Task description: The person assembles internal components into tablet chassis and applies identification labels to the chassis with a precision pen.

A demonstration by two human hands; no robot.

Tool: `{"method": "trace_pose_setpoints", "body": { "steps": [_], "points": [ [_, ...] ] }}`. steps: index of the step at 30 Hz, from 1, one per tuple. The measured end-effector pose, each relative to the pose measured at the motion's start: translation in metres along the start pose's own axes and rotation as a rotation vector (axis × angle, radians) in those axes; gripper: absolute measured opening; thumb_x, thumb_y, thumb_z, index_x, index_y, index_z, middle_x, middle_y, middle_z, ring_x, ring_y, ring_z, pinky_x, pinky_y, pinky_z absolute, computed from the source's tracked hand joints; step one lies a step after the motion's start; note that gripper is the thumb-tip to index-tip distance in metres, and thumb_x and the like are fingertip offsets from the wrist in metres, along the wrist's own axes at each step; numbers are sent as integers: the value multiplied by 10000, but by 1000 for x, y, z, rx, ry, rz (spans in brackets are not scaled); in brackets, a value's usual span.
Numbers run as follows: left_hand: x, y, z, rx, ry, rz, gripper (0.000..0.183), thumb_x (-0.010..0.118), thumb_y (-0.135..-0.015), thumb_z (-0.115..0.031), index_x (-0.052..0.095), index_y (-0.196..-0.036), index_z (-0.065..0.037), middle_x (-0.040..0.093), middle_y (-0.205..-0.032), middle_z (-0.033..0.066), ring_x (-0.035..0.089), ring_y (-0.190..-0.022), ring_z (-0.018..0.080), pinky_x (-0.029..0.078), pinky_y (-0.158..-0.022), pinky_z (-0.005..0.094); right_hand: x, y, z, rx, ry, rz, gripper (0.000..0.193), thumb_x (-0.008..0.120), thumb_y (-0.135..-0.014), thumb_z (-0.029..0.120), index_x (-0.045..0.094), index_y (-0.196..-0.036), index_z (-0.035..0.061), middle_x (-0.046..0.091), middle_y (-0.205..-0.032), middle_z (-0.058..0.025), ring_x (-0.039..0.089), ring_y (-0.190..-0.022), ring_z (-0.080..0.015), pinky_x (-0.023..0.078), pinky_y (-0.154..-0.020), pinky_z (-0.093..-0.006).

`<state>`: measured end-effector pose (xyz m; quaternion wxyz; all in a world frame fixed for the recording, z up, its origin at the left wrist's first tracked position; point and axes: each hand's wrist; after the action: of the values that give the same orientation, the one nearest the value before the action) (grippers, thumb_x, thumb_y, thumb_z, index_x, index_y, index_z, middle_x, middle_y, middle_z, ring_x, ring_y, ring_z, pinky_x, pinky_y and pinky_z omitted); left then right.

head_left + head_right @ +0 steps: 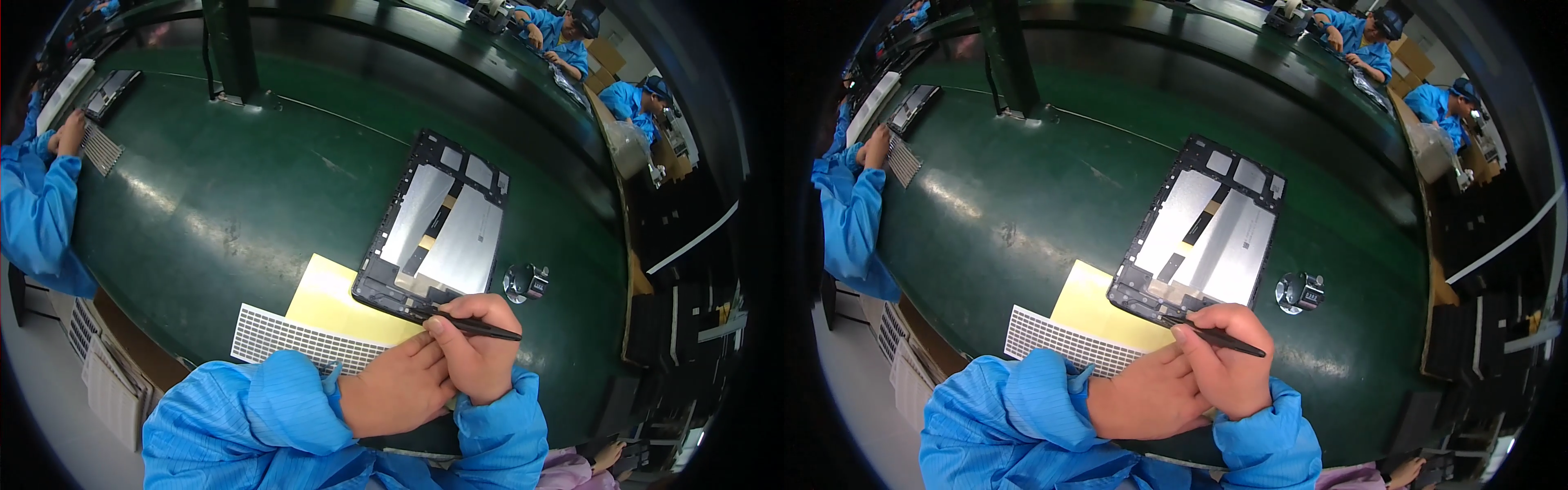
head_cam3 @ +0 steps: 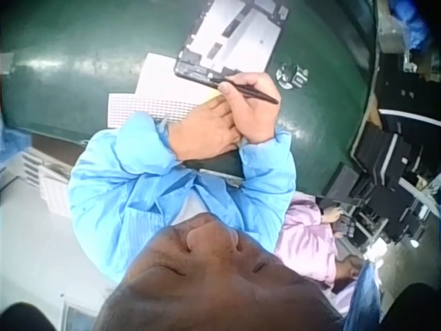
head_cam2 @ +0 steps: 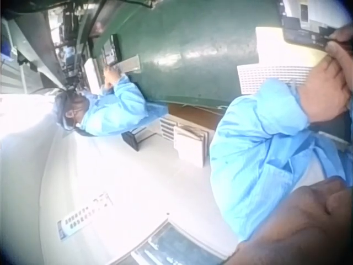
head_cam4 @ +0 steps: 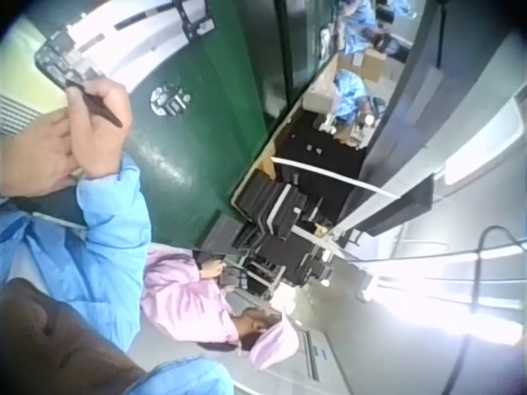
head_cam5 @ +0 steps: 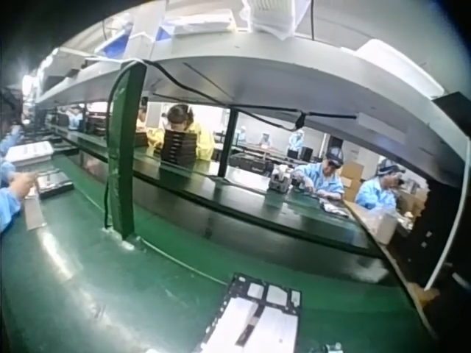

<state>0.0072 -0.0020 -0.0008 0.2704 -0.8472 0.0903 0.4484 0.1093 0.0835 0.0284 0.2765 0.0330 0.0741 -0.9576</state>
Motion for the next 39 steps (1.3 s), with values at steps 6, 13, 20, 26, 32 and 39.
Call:
{"method": "trace_pose_setpoints", "body": {
  "steps": [6, 13, 20, 26, 32, 39],
  "points": [
    [0, 0, 1, -13, -28, 15, 472, 618, -803, -342, 602, -1118, 10, 550, -1201, 212, 464, -1203, 368, 269, -1097, 501, -2, -3, 0, -94, 123, 63, 195, 697, -773, -70, 568, -908, -15, 603, -912, -93, 596, -822, -129, 511, -726, -255],
    [0, 1, 0, -18, -16, 30, 481, 631, -794, -341, 600, -1123, 9, 548, -1205, 214, 463, -1206, 368, 270, -1098, 497, 0, -4, 3, -90, 43, 97, 191, 687, -777, -81, 561, -907, -21, 585, -934, -90, 594, -837, -125, 512, -737, -250],
    [-2, 1, 0, -24, -25, 36, 476, 633, -795, -333, 602, -1122, 11, 543, -1214, 217, 461, -1214, 365, 271, -1100, 491, -2, -5, 3, -104, 90, 152, 201, 675, -755, -103, 557, -889, -9, 583, -934, -105, 585, -857, -143, 505, -761, -266],
    [-2, 0, 0, -22, -10, 52, 459, 634, -794, -330, 610, -1111, 2, 542, -1214, 217, 462, -1213, 363, 266, -1101, 489, -5, -5, 4, -83, 70, 147, 170, 688, -768, -75, 572, -882, -25, 578, -936, -98, 579, -856, -126, 501, -744, -250],
    [0, 1, 3, -9, -2, 11, 463, 647, -791, -333, 605, -1096, 13, 559, -1173, 220, 481, -1172, 363, 313, -1053, 489, -4, -7, -1, -136, 134, 151, 165, 707, -740, -66, 592, -847, -15, 595, -902, -109, 598, -837, -173, 498, -740, -278],
    [3, 1, 1, -28, 57, 9, 404, 642, -780, -318, 642, -1045, -12, 572, -1142, 195, 507, -1123, 348, 328, -1047, 484, -2, -6, 0, -314, 260, 126, 204, 752, -687, -57, 617, -827, 6, 635, -836, -123, 626, -797, -232, 511, -706, -320]
  ]
}}
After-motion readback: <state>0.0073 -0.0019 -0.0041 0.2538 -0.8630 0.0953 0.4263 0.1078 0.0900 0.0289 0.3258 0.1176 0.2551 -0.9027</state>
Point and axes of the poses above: each hand's wrist, its own y-axis away from the middle knuckle, its own x-axis out of the palm, z = x × y
